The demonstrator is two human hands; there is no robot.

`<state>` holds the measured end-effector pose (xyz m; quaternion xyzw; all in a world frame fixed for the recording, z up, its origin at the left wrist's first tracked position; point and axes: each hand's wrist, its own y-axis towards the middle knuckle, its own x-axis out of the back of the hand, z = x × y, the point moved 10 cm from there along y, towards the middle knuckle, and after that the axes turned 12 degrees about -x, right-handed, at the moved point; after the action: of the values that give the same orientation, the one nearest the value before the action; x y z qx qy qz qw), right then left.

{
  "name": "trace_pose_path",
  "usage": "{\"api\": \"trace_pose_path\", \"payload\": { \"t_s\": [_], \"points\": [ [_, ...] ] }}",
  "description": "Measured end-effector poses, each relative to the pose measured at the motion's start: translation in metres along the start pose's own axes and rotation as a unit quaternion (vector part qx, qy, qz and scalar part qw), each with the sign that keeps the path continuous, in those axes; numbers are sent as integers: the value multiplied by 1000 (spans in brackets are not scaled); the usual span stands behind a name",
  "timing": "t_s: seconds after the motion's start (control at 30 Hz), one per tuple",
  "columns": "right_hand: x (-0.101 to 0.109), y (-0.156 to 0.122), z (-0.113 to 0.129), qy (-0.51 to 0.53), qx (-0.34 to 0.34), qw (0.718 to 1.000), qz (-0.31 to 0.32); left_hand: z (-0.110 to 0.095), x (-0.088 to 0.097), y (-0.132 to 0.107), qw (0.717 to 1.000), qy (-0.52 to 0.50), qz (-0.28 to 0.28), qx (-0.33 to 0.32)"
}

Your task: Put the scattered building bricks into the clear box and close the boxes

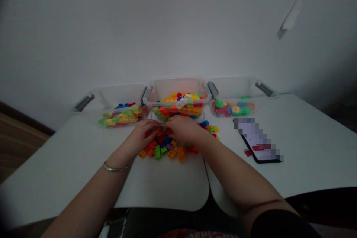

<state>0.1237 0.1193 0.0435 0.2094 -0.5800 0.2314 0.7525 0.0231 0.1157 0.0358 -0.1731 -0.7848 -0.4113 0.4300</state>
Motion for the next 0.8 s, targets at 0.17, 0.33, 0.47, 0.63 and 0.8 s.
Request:
{"api": "trace_pose_path", "payload": {
  "t_s": [0.17,0.33,0.47,0.63,0.8],
  "points": [
    [-4,1,-2,2,-22,1000,22,0,-3,0,1000,-8,-5,-4],
    [-9,2,0,12,-15,999,41,1,-5,0,1000,-18,-9,-4],
    [-11,2,0,16,-15,999,48,1,-5,0,1000,-26,-12,-5],
    [-1,-1,3,32,-19,998,50,4,-4,-1,1000,-24,-13,7],
    [48,-16,-4,81,-46,993,-70,4,-5,-3,1000,-26,-9,6]
  ]
}}
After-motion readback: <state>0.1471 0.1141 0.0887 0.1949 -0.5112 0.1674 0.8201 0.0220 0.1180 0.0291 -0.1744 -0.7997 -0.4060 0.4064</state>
